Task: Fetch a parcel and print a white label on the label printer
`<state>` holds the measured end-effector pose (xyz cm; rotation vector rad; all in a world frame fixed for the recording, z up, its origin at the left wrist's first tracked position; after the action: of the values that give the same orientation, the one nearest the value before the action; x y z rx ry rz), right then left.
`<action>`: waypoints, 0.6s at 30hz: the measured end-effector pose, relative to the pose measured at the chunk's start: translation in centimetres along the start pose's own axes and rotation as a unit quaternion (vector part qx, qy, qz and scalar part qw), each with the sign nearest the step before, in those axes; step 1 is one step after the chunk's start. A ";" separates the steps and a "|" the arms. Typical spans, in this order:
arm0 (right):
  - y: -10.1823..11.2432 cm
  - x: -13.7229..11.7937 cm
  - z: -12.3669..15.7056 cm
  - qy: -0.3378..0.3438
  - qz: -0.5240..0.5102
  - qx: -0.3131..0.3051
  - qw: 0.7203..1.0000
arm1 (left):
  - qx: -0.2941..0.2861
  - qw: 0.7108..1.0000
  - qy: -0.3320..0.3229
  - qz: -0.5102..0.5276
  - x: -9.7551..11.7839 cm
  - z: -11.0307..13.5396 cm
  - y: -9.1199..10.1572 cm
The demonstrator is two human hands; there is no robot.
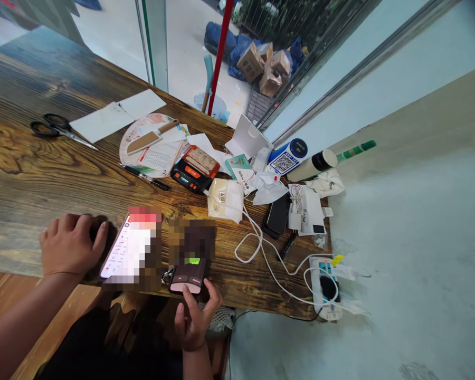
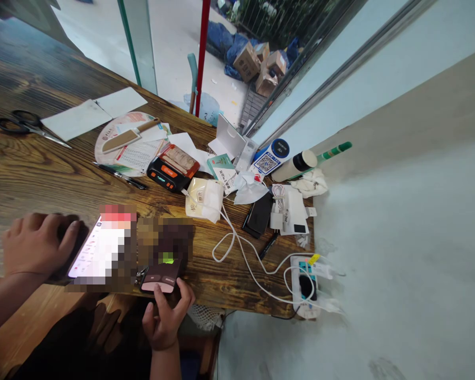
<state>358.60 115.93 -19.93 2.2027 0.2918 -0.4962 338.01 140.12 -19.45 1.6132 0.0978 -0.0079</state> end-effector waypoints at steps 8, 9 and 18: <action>0.0 0.0 0.0 -0.005 -0.002 0.002 1.000 | -0.001 1.000 0.000 0.001 0.1 0.0 0.3; -0.1 0.0 0.1 -0.006 -0.003 0.004 1.000 | -0.002 1.000 0.000 0.001 0.1 0.0 0.3; 0.1 -0.3 -0.4 0.000 -0.004 -0.006 1.000 | -0.005 1.000 0.002 0.009 0.1 0.0 0.3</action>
<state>358.51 116.14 -19.49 2.1909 0.3020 -0.4982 338.12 140.13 -19.19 1.6040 0.0869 0.0093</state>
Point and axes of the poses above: each hand's wrist, its own z-axis away from the middle knuckle, its own y-axis out of the back of the hand, x = y × z, the point moved 8 cm from there along -z, towards the middle knuckle, and after that the axes turned 10 degrees about y, right-handed, at the moved point
